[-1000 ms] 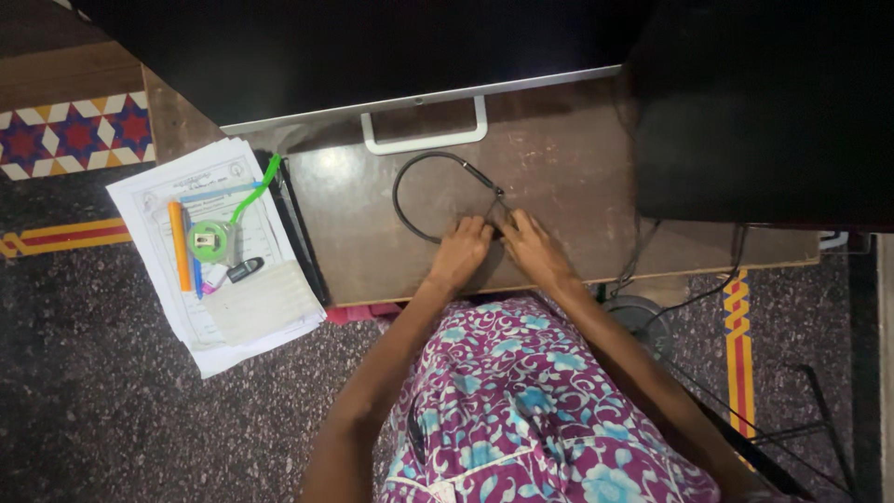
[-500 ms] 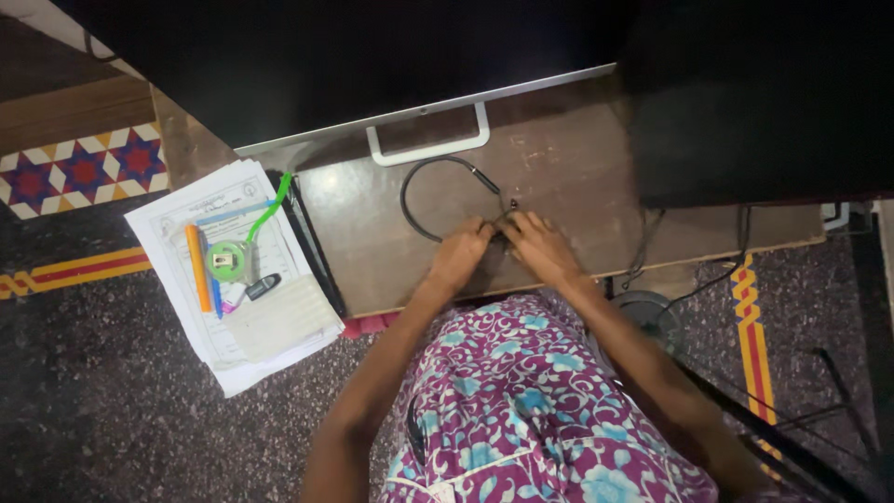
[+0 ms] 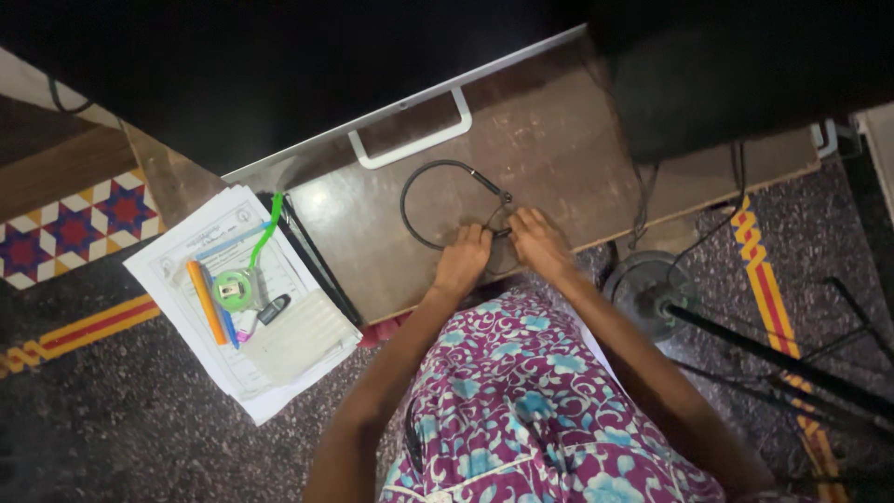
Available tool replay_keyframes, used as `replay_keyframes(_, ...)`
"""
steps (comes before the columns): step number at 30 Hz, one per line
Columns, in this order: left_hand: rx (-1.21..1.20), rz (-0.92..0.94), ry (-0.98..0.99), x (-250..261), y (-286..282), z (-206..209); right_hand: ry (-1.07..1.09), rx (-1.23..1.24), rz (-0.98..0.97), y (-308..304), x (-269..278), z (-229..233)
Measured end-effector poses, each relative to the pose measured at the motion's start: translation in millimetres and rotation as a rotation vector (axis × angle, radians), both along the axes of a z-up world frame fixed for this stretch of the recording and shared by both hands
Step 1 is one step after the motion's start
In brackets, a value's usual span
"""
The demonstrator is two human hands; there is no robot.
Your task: The person organizes items on a desk, including books, papers, and decorative flowers, then uses a cloth to wipe down the surface of the desk and the monitor stand.
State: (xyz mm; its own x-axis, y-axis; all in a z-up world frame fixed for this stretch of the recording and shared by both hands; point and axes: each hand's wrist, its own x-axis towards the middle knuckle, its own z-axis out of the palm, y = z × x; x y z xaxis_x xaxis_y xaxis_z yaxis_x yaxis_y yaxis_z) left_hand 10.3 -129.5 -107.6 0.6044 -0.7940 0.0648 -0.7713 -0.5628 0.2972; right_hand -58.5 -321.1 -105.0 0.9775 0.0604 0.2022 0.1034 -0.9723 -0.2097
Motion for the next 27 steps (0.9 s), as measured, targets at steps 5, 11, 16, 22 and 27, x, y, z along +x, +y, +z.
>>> replay_keyframes(5,0.025,0.046,0.024,0.1,0.4,-6.8,0.191,0.242,-0.039,20.9,-18.0,59.7)
replay_keyframes(11,-0.181,-0.093,0.173,-15.9,10.2,19.7,0.041,0.152,0.012,51.0,-36.7,75.7)
replay_keyframes(16,-0.367,-0.150,0.232,-24.6,16.9,68.2,0.292,0.554,-0.254,57.9,-57.5,92.7)
replay_keyframes(22,-0.417,-0.235,0.408,-51.6,23.1,101.3,0.092,0.603,-0.098,63.1,-114.8,133.7)
replay_keyframes(27,-0.358,-0.248,0.650,-84.6,28.5,98.1,0.268,1.148,-0.279,83.6,-147.0,125.9)
